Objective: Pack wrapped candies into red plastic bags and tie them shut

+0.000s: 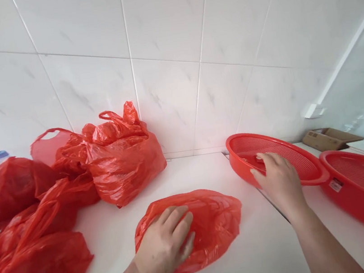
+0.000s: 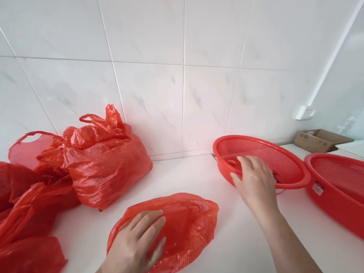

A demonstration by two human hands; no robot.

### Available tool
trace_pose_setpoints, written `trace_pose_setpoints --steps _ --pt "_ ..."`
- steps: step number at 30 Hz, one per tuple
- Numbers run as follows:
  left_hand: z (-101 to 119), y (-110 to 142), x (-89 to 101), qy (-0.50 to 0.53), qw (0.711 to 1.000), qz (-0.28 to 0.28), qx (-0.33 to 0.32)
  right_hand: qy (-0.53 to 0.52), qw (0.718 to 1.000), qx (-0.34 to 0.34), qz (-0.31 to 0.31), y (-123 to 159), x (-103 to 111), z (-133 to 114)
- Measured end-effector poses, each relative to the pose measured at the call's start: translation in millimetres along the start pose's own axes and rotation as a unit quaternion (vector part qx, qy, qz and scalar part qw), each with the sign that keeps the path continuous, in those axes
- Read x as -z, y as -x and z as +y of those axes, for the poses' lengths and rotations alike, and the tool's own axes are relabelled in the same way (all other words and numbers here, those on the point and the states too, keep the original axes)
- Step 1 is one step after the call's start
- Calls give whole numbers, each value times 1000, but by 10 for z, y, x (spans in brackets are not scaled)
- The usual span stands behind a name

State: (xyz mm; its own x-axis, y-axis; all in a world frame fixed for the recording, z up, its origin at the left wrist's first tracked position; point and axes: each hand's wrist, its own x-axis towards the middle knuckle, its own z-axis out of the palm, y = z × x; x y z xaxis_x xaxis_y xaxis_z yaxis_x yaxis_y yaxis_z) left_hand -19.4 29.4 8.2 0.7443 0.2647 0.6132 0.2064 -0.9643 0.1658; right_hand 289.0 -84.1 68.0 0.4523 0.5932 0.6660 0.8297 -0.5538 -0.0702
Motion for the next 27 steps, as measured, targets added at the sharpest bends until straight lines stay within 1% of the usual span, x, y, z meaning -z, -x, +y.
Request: trace_pose_setpoints --steps 2,3,5,8,11,13,15,16,17,18,19,20,22,24,27 --pt "20 10 28 -72 989 78 -98 62 994 -46 -82 -22 8 195" --pt "27 16 40 -103 981 109 -126 76 987 -60 -125 -21 17 257" --pt "37 25 62 -138 972 142 -128 81 978 -57 -181 -5 49 308" --pt "28 46 87 -173 967 169 -84 76 976 -23 -201 41 125 263" --pt "-37 116 81 -177 968 179 -17 71 977 0 -203 91 203 187" --pt "-109 184 49 -131 975 176 46 67 979 -3 -193 117 248 146" --pt "-183 241 2 -40 972 183 145 63 982 -15 -178 145 295 104" --pt "-214 258 -20 22 959 186 212 61 983 -21 -171 166 322 82" --pt "-239 267 -37 87 937 188 283 60 984 -23 -167 197 352 58" --pt "-258 268 -48 146 908 187 345 59 984 -19 -164 240 384 34" --pt "-272 264 -52 195 879 184 393 59 985 -9 -162 300 414 13" --pt "-284 257 -50 233 856 179 425 60 986 8 -158 377 443 -5" --pt "-313 245 -37 280 829 177 450 61 986 60 -140 580 487 -22" --pt "-359 245 -29 320 808 181 461 60 986 120 -103 825 523 -11" --pt "-446 275 -36 393 755 201 484 38 982 178 -44 1176 623 25"
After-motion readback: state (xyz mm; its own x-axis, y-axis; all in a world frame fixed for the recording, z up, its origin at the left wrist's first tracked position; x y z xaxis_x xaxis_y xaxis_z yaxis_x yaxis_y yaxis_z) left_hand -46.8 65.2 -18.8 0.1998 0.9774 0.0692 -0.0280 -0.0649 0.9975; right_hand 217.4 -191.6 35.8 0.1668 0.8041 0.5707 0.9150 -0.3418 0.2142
